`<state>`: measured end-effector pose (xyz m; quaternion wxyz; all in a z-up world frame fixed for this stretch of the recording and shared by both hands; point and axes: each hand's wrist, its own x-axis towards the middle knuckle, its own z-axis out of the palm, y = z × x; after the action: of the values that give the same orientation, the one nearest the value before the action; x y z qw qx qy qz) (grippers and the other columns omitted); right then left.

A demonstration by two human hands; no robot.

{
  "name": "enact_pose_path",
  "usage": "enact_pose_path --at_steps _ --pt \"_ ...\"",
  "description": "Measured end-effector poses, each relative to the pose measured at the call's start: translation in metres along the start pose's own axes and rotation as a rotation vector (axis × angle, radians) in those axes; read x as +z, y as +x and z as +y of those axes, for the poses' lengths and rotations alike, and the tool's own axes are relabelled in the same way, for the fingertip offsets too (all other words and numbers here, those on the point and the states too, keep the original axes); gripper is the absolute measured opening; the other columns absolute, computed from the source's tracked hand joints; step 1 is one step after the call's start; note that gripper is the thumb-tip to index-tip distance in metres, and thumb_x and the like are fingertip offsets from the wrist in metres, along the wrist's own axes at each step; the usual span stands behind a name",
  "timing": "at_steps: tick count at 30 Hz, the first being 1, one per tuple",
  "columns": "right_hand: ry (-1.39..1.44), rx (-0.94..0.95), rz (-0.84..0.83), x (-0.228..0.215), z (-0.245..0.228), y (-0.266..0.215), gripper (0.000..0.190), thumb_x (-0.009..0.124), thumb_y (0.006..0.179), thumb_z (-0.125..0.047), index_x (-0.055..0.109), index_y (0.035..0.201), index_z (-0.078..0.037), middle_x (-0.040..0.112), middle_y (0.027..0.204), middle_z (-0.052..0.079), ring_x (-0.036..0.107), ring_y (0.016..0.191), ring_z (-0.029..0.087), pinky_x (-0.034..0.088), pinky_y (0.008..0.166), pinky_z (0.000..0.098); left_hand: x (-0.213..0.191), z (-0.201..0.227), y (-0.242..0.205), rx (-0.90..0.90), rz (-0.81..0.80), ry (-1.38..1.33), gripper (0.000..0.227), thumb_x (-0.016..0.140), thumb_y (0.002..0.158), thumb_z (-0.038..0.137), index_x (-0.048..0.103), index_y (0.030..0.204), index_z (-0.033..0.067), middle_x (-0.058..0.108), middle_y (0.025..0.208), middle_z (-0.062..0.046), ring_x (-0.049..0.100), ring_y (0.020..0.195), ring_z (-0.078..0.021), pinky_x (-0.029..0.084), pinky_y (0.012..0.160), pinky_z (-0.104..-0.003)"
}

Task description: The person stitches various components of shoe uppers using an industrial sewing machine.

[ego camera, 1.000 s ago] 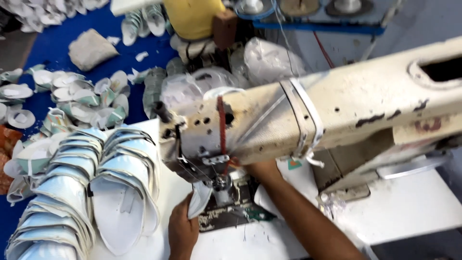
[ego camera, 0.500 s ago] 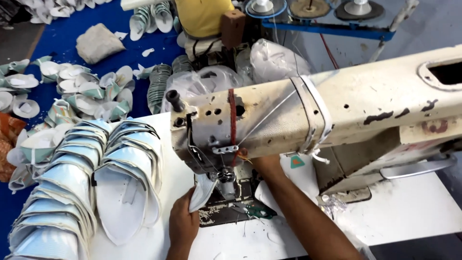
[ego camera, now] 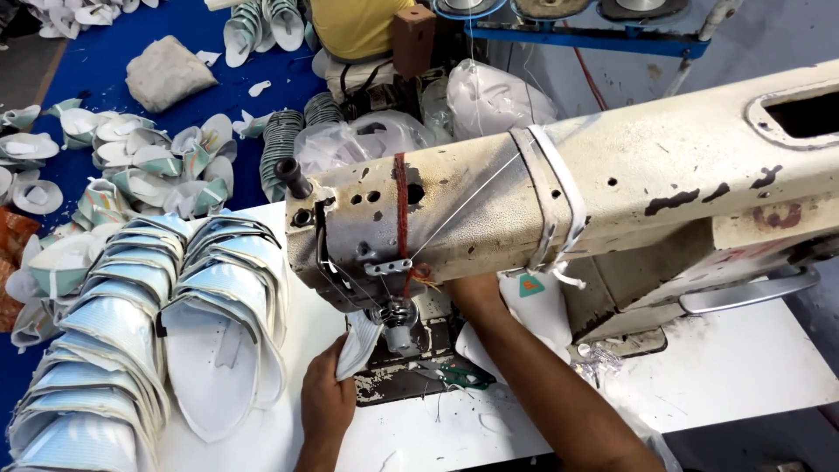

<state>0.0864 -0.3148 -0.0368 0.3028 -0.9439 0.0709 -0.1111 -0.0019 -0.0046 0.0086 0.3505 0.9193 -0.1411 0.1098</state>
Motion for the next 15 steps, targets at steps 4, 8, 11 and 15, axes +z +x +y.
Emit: enact_pose_path --at_steps 4,8,11,15 --pt "-0.172 -0.055 0.031 0.018 0.014 0.003 0.024 0.058 0.096 -0.025 0.073 0.102 -0.007 0.073 0.1 0.017 0.067 0.095 0.038 0.05 0.083 0.0516 0.001 -0.001 0.0 0.001 0.003 -0.001 0.052 0.059 0.084 -0.001 0.062 0.135 0.0067 0.071 0.116 -0.019 0.068 0.107 -0.0358 0.054 0.092 -0.044" --pt "-0.077 -0.107 0.084 0.021 0.012 0.006 0.022 0.058 0.091 -0.022 0.075 0.094 -0.008 0.075 0.099 0.015 0.068 0.097 0.037 0.05 0.083 0.0515 0.001 -0.003 -0.001 0.045 0.019 0.017 0.055 0.058 0.082 -0.002 0.062 0.135 0.0063 0.071 0.116 -0.019 0.067 0.107 -0.0367 0.053 0.092 -0.044" --pt "-0.332 -0.172 -0.151 0.019 0.005 0.008 0.02 0.055 0.096 -0.015 0.074 0.098 -0.008 0.073 0.102 0.016 0.069 0.097 0.035 0.053 0.084 0.0492 0.001 -0.001 0.0 -0.008 -0.002 -0.016 0.051 0.059 0.084 0.0 0.062 0.134 0.0073 0.071 0.115 -0.019 0.069 0.106 -0.0352 0.055 0.091 -0.043" --pt "-0.242 -0.219 -0.038 -0.012 -0.019 -0.001 0.019 0.062 0.091 -0.021 0.074 0.095 -0.006 0.072 0.099 0.019 0.068 0.094 0.038 0.052 0.077 0.0518 -0.001 0.001 0.0 -0.01 0.005 -0.014 0.051 0.06 0.083 0.0 0.062 0.134 0.0071 0.071 0.115 -0.018 0.068 0.106 -0.0355 0.054 0.09 -0.043"
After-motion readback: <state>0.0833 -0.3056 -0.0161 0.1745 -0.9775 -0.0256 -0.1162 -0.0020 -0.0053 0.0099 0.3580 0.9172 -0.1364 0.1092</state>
